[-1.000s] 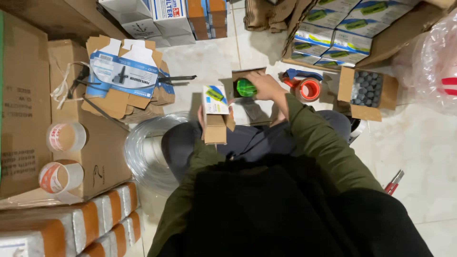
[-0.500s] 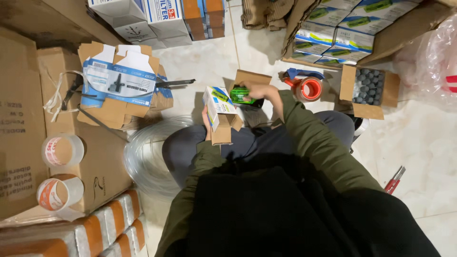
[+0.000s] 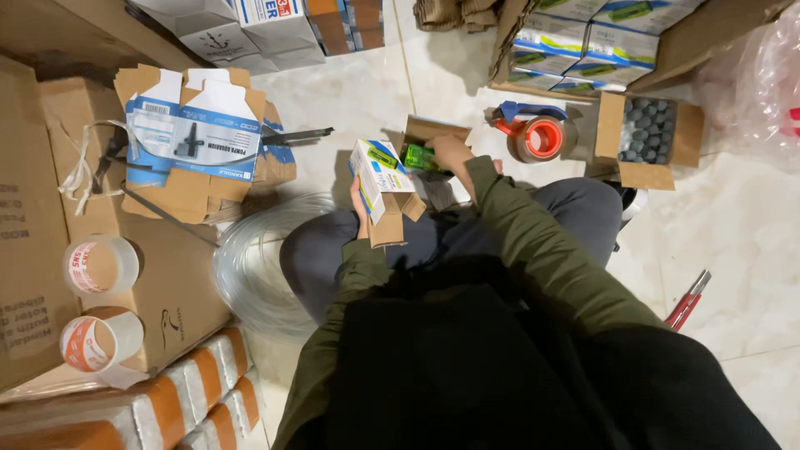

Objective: The person sits on the floor surrounded by cardboard boxes and packing materials. They repeatedly open small product boxes, remove the contents, place them into a larger shipping box, and then seal the larger box with a tape dispenser. The person then stacks the sealed boxes.

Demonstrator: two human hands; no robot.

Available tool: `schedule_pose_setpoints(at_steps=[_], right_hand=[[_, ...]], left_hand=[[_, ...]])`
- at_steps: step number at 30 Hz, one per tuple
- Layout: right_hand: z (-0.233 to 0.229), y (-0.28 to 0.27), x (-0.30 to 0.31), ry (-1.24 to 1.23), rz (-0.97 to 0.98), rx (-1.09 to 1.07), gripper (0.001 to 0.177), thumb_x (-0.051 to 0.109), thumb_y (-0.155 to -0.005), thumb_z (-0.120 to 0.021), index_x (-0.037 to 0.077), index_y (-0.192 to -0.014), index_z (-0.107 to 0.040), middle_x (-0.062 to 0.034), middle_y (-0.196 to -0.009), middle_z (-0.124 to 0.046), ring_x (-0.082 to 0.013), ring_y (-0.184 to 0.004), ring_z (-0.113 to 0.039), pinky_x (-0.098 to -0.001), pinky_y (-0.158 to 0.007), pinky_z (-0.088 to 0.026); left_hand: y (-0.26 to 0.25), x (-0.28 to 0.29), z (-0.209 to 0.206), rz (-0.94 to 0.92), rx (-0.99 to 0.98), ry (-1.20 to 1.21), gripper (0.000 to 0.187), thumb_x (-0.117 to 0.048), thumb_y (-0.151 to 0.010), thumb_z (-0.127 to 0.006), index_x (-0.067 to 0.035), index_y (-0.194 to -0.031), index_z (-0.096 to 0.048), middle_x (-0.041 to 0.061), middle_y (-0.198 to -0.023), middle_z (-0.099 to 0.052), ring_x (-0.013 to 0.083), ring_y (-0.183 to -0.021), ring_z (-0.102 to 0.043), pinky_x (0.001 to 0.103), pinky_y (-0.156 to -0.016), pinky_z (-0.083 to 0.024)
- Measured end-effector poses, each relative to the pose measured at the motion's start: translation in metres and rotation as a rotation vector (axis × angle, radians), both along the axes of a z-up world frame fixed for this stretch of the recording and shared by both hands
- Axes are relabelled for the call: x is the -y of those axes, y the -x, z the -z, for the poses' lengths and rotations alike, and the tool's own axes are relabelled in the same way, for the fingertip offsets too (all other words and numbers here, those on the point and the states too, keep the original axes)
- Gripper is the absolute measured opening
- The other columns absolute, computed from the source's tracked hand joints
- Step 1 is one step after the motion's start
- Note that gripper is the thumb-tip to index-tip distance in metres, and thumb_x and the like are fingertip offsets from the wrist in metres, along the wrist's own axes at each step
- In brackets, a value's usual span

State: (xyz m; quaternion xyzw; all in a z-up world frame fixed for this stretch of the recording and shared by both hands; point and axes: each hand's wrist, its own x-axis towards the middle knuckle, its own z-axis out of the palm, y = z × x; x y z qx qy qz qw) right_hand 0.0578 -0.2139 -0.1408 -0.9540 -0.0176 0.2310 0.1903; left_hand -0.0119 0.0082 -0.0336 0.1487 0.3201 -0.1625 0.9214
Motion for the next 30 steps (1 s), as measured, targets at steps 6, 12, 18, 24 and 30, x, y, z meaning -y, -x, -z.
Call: schedule_pose_setpoints(at_steps=[6, 12, 18, 24, 30], right_hand=[[-0.06, 0.067, -0.022, 0.217, -0.114, 0.673, 0.024, 0.006, -0.074, -0.065, 0.006, -0.098, -0.065, -0.0131, -0.088, -0.061, -0.029, -0.086, -0.058, -0.0395, -0.073, -0.047], [0.03, 0.149, -0.075, 0.474, 0.323, 0.582, 0.014, 0.018, -0.066, -0.057, 0.012, -0.076, -0.066, -0.0022, -0.063, -0.06, -0.0199, -0.056, -0.059, -0.0359, -0.048, -0.043], [0.087, 0.107, -0.065, 0.236, 0.931, 0.062, 0.042, 0.039, -0.09, -0.029, 0.015, -0.087, -0.064, -0.0173, -0.074, -0.069, -0.0346, -0.076, -0.069, -0.0432, -0.064, -0.047], [-0.058, 0.132, -0.077, 0.11, 0.034, 0.447, 0.01, 0.015, -0.073, -0.057, 0.014, -0.072, -0.067, -0.0015, -0.068, -0.062, -0.0235, -0.066, -0.064, -0.0364, -0.059, -0.053], [-0.153, 0.163, -0.083, -0.568, 0.33, 0.992, 0.024, 0.002, -0.065, -0.059, 0.017, -0.079, -0.072, 0.0005, -0.063, -0.058, -0.0227, -0.058, -0.059, -0.0283, -0.057, -0.049]], left_hand=[[-0.007, -0.004, 0.098, -0.072, 0.021, 0.051, 0.045, -0.034, -0.084, -0.068, -0.008, -0.119, -0.057, 0.01, -0.123, -0.057, 0.0237, -0.106, -0.061, 0.039, -0.094, -0.049], [-0.031, -0.027, 0.195, -0.182, 0.016, 0.091, 0.036, -0.029, -0.085, -0.068, -0.005, -0.111, -0.061, 0.011, -0.113, -0.063, 0.0225, -0.099, -0.065, 0.036, -0.088, -0.052], [-0.039, -0.064, 0.248, -0.322, 0.034, 0.126, 0.027, -0.023, -0.087, -0.067, -0.002, -0.104, -0.065, 0.012, -0.103, -0.069, 0.0213, -0.093, -0.068, 0.033, -0.082, -0.056], [-0.009, -0.009, 0.048, -0.355, 0.029, -0.492, 0.036, -0.037, -0.092, -0.06, -0.01, -0.117, -0.061, 0.006, -0.114, -0.064, 0.0128, -0.1, -0.062, 0.03, -0.093, -0.048], [0.005, 0.003, 0.013, -0.339, -0.022, -0.181, 0.054, -0.048, -0.084, -0.066, -0.011, -0.122, -0.058, 0.008, -0.123, -0.058, 0.0193, -0.108, -0.059, 0.035, -0.094, -0.048]])
